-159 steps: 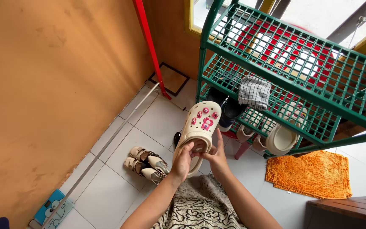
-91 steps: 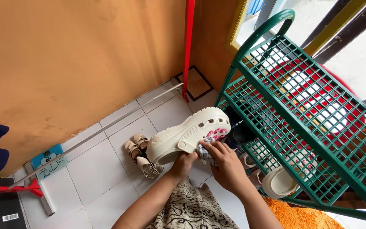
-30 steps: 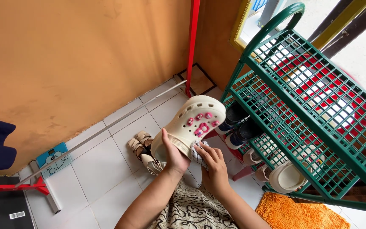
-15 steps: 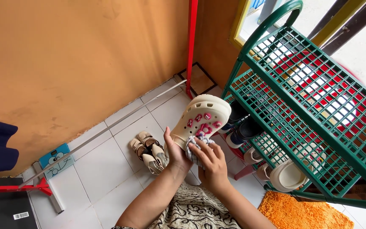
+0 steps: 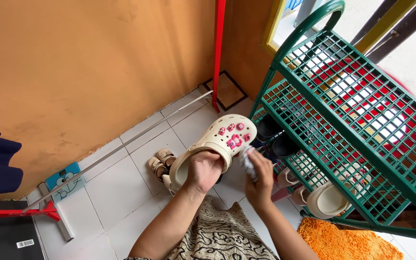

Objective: Cleaning a pair of white clogs with a cloth.

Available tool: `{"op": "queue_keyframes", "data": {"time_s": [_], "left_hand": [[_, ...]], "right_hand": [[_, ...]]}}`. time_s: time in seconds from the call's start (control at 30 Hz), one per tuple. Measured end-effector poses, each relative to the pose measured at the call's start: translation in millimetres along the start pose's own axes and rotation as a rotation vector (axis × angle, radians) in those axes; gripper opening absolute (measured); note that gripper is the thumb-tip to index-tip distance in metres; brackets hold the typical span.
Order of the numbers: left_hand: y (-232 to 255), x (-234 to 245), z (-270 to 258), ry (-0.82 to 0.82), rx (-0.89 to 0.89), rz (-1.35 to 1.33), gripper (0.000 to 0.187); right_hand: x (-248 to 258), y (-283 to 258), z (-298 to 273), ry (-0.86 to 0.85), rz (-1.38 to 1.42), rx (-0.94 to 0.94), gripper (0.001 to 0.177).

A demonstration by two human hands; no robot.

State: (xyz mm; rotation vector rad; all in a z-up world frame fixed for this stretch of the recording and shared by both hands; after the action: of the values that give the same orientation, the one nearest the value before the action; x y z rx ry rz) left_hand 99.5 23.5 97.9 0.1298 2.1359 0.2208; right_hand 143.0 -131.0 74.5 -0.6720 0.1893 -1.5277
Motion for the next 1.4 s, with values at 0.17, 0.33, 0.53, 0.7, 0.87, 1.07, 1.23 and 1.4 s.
{"op": "queue_keyframes", "data": {"time_s": [0.17, 0.33, 0.53, 0.7, 0.87, 1.07, 1.23, 1.4], "left_hand": [[1.1, 18.8, 14.9, -0.038, -0.102, 0.125, 0.034], [-11.5, 35.8, 31.7, -0.094, -0.172, 0.285, 0.047], [-3.0, 72.9, 58.2, -0.031, -0.212, 0.302, 0.045], [-15.2, 31.6, 40.0, -0.150, -0.079, 0.122, 0.056], [-5.9, 37.7, 49.2, -0.164, -0.078, 0.004, 0.052], [7.3, 74.6, 70.9, -0.089, -0.098, -0.071, 0.049], [-0.6, 70.3, 61.0, -0.020, -0.065, 0.019, 0.067], [-13.8, 72.4, 54.4, 0.006, 0.008, 0.045, 0.077]], "right_hand": [[23.1, 35.8, 15.6, 0.108, 0.016, -0.211, 0.054], [25.7, 60.1, 24.7, 0.109, 0.046, -0.349, 0.057], [13.9, 67.4, 19.8, 0.145, 0.073, -0.307, 0.058], [-7.5, 52.9, -7.1, 0.054, -0.042, -0.132, 0.053], [-29.0, 18.8, -35.6, -0.018, -0.009, -0.035, 0.049], [-29.3, 23.5, -37.1, -0.102, 0.033, 0.082, 0.051], [6.6, 27.3, 44.2, 0.007, -0.050, 0.098, 0.049], [-0.7, 33.1, 74.9, -0.049, -0.125, 0.151, 0.050]]}}
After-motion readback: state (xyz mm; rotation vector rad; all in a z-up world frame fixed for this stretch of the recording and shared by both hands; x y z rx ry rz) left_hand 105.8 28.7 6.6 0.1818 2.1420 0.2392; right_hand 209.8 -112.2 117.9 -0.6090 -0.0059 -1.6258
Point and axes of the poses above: each hand's wrist, its own z-axis towards the middle knuckle, its own x-axis out of the back of the hand, y = z × x, the point moved 9 cm from there along z, towards the middle knuckle, and after that the axes turned 9 degrees about x, right-handed, at the moved point
